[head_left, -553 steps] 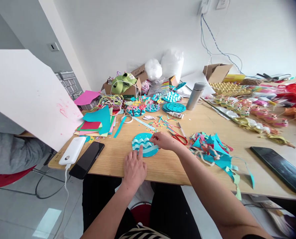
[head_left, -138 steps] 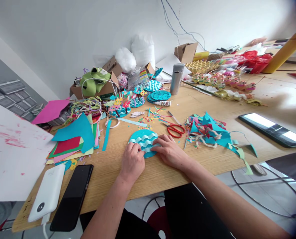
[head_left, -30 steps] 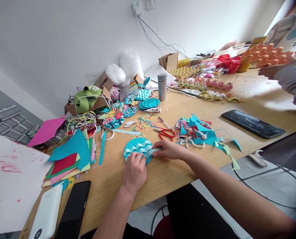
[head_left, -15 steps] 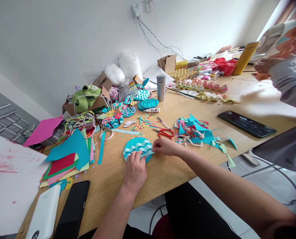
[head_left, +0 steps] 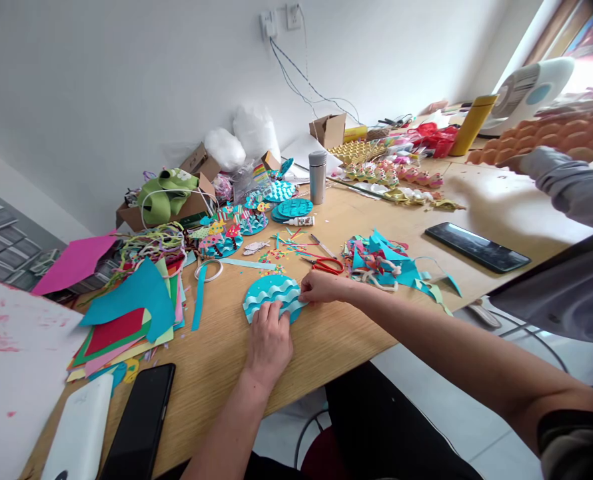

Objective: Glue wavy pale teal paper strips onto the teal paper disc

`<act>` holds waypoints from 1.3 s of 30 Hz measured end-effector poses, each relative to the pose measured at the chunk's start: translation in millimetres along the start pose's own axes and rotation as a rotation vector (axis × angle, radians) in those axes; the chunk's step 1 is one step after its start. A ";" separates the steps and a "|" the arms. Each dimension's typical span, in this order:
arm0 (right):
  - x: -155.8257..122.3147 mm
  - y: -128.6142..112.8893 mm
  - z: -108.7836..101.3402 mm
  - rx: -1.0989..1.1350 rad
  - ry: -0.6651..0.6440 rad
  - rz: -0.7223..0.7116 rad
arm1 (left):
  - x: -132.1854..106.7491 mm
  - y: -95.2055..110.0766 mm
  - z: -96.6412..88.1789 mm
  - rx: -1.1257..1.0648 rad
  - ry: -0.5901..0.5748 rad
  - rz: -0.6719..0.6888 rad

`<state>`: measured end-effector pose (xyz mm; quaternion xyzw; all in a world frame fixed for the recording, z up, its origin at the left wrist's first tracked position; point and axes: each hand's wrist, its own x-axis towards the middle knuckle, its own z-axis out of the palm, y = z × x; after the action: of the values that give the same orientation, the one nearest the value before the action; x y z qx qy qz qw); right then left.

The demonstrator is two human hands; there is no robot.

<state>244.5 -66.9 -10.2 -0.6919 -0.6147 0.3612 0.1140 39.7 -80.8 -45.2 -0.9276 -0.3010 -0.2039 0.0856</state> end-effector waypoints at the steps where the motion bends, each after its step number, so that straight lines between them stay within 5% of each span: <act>1: 0.6 0.3 0.1 -0.002 -0.002 0.001 | 0.1 -0.1 0.0 0.000 -0.002 0.001; 39: 6.9 -5.2 6.1 -0.066 0.018 0.054 | 0.3 -0.9 2.1 -0.012 0.013 0.022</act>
<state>236.5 -61.1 -13.9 -0.7147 -0.6066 0.3373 0.0867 40.1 -79.3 -46.9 -0.9301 -0.2888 -0.2106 0.0842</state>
